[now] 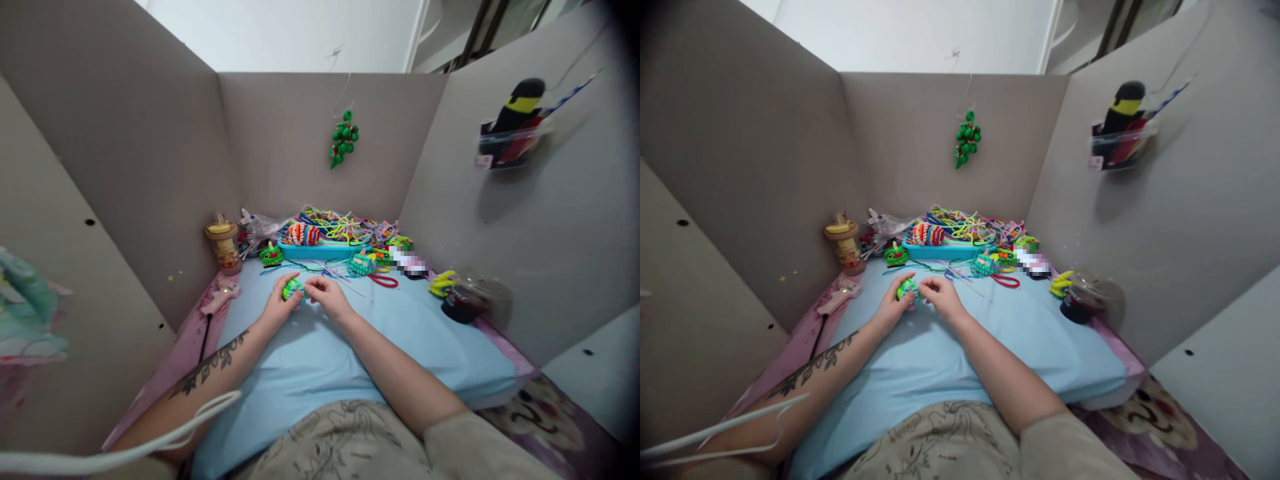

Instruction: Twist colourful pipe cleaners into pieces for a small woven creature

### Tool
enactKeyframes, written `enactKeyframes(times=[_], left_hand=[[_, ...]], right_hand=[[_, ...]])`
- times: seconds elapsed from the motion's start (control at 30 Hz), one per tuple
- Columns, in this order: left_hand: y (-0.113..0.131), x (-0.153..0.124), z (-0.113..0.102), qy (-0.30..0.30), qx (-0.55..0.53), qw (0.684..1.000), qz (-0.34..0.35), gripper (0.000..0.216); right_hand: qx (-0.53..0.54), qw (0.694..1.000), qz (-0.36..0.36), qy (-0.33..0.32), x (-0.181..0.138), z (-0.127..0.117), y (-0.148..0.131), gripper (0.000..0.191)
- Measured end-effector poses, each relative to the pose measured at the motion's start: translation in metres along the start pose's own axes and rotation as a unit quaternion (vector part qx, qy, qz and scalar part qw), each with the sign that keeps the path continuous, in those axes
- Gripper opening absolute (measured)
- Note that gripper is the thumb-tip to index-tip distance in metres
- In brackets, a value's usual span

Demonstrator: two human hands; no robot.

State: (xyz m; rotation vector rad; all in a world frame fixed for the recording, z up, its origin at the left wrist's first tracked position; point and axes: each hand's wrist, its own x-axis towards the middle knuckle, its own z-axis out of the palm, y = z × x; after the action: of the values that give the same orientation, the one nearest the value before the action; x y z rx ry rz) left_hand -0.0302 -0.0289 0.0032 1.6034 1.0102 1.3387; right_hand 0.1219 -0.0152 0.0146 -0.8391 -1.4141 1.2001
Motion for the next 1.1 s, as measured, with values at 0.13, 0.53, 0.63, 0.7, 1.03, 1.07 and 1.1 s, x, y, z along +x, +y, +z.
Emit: enactKeyframes(times=[0.13, 0.53, 0.63, 0.7, 1.03, 1.07, 1.1], left_hand=[[-0.001, 0.001, -0.002, 0.002, 0.046, 0.998, 0.045, 0.051], [-0.004, 0.003, -0.005, -0.011, 0.136, 0.977, 0.164, 0.044], [-0.005, 0.004, -0.005, -0.015, 0.138, 0.976, 0.166, 0.044], [-0.006, 0.004, -0.005, -0.018, 0.137, 0.976, 0.167, 0.043], [-0.006, 0.004, -0.004, -0.016, 0.152, 0.977, 0.152, 0.044], [-0.006, 0.004, -0.004, -0.016, 0.152, 0.977, 0.149, 0.044], [-0.006, 0.004, -0.004, -0.017, 0.152, 0.977, 0.147, 0.044]], right_hand=[[0.075, 0.995, 0.059, -0.024, 0.001, -0.001, -0.002, 0.024], [0.128, 0.986, 0.107, -0.013, -0.001, -0.005, -0.01, 0.03], [0.119, 0.988, 0.094, -0.015, -0.001, -0.006, -0.009, 0.029], [0.114, 0.989, 0.096, -0.017, -0.001, -0.007, -0.009, 0.029], [0.077, 0.994, 0.082, 0.004, 0.002, -0.009, -0.002, 0.028], [0.077, 0.993, 0.084, 0.005, 0.002, -0.009, -0.001, 0.028], [0.079, 0.993, 0.087, 0.0, 0.002, -0.009, -0.001, 0.028]])
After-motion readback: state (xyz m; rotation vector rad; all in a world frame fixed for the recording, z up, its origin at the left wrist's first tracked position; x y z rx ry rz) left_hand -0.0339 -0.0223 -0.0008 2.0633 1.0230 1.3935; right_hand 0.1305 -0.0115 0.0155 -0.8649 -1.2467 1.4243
